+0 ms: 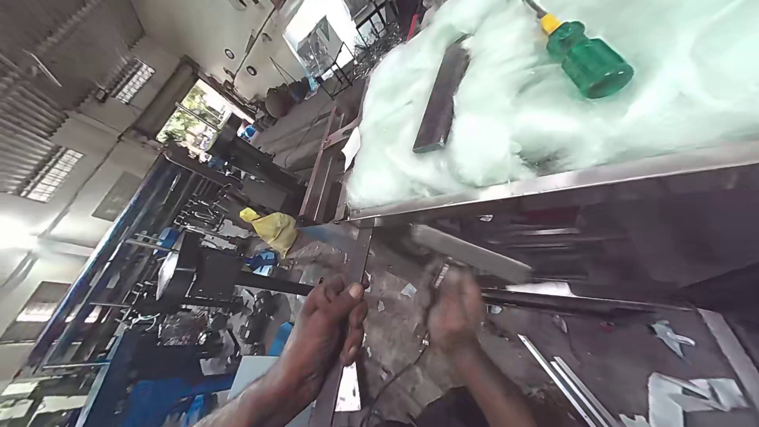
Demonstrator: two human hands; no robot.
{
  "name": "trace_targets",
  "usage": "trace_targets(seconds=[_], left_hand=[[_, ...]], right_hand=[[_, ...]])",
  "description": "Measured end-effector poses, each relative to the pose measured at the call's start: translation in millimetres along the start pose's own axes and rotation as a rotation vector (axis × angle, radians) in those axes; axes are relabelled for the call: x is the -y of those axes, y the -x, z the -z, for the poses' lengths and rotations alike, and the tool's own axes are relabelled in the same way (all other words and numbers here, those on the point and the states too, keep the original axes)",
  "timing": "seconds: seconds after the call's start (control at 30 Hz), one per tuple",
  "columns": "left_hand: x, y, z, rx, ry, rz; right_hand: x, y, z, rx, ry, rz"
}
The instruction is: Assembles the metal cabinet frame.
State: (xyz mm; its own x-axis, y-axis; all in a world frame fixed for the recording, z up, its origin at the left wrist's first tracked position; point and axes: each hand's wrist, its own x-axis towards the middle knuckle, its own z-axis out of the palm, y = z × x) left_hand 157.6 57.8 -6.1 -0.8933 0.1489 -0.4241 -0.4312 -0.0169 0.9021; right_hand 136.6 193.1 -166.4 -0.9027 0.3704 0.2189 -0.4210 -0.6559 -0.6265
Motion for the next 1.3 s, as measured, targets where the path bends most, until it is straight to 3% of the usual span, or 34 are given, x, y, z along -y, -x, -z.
trace_targets(seconds=[0.07,0.13,0.2,0.27,0.37,0.47,0.6,0.73,0.97,1.17,1.23,1.3], left_hand=[[1.1,0.3,0.4,0.004,0.003,0.002],[0.0,-0.1,-1.2,-0.002,0.001,-0.002],[-1.1,0.5,-5.0,-0.045,-0.024,-0.003],[-2.7,-1.0,-9.2,-0.071,-0.035,0.000],[-7.7,-2.5,-12.2,-0.063,-0.003,0.008],[-7.8,-1.7,-10.0,-0.046,0.016,0.016],[-6.7,-4.3,-9.4,-0.039,0.022,0.002],[-5.9,-2.5,-7.1,-0.017,0.011,-0.006],[-8.6,-1.6,-8.7,-0.046,0.000,0.008],[-9.1,-2.2,-7.7,-0.033,0.023,0.019],[-9.5,-2.4,-8.3,-0.050,0.002,0.016],[-7.6,-2.9,-8.9,-0.079,-0.039,0.006]], right_hand=[[5.8,1.6,9.2,-0.107,-0.243,0.187],[3.9,-2.1,5.0,-0.168,-0.248,0.216],[-14.5,1.6,-9.7,-0.075,0.117,0.032],[-20.6,1.3,-11.4,0.167,0.552,-0.181],[-27.0,9.9,-10.2,0.297,0.736,-0.263],[-32.6,25.9,2.1,0.180,0.638,-0.213],[-28.4,22.7,6.7,-0.047,0.319,-0.067],[-18.8,7.9,-6.8,-0.085,0.121,0.058],[-21.9,-2.0,-10.8,0.135,0.502,0.048],[22.9,-3.7,17.7,-0.121,-0.170,0.313],[7.2,-6.1,4.0,-0.075,0.064,0.249],[0.1,-12.2,-14.4,0.095,0.575,0.087]])
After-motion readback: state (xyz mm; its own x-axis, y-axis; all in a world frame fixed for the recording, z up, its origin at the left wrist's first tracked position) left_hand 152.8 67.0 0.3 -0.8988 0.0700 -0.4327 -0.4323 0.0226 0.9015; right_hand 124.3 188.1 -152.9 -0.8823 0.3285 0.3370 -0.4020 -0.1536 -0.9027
